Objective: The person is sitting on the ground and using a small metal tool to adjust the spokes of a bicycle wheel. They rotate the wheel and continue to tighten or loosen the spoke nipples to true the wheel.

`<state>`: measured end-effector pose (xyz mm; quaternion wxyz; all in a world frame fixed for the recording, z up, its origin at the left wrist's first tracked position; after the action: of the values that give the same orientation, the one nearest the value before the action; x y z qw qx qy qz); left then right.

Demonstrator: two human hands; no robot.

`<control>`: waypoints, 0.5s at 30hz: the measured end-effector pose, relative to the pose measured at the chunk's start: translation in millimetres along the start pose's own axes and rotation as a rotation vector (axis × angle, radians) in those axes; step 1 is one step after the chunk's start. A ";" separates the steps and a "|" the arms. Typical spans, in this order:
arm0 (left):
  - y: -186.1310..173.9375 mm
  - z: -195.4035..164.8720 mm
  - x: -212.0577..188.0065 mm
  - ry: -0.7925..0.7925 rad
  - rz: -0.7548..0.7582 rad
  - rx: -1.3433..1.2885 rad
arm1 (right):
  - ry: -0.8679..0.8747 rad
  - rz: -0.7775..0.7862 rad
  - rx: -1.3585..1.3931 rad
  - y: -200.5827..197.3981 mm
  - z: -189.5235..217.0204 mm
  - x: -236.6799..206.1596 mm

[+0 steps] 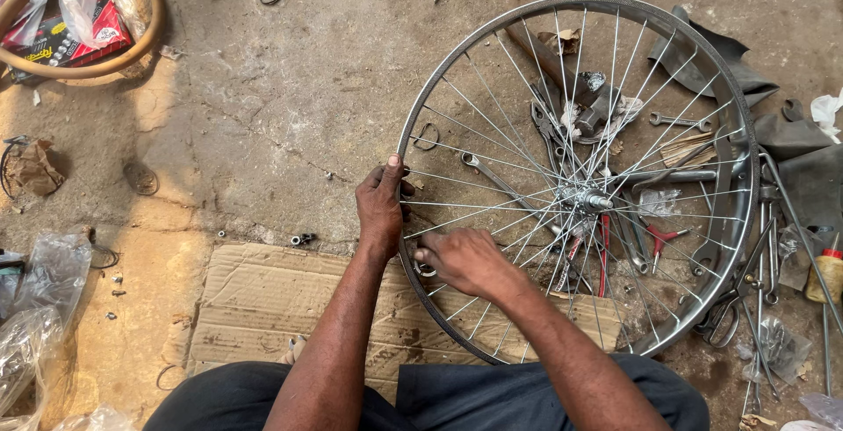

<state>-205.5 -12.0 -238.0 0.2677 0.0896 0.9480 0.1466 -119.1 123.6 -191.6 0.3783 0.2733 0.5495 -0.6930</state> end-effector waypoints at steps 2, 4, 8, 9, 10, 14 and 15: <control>0.2 -0.6 -0.3 -0.005 -0.004 -0.009 | 0.010 -0.116 0.011 10.6 1.5 7.2; 0.1 -0.8 0.1 0.002 0.006 -0.014 | -0.079 -0.305 0.112 18.9 -1.5 7.7; 0.9 -5.5 -0.9 0.044 -0.008 0.011 | -0.551 -0.607 -0.004 22.8 -16.3 -11.4; 2.5 -8.6 -1.9 0.064 -0.003 0.017 | -0.561 -0.624 -0.010 21.9 -18.1 -15.0; 3.7 -12.1 -3.4 0.082 0.001 0.027 | -0.573 -0.642 -0.011 20.0 -18.1 -16.4; 7.3 -25.8 -7.8 0.122 -0.014 0.141 | -0.298 -0.304 0.020 13.8 -8.2 -5.2; 6.5 -27.6 -7.4 0.146 -0.026 0.179 | -0.186 -0.177 -0.027 13.3 -5.8 -1.2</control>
<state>-213.5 -14.1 -209.9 0.1910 0.0897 0.9754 0.0639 -107.8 128.0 -199.5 0.3685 0.1532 0.5435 -0.7385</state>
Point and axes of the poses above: each hand's wrist, its own x-axis towards the middle knuckle, its own y-axis out of the palm, z = x × y, the point moved 1 cm from there along x, towards the middle knuckle, and after that the axes turned 12 degrees about z, right-handed, at the moved point
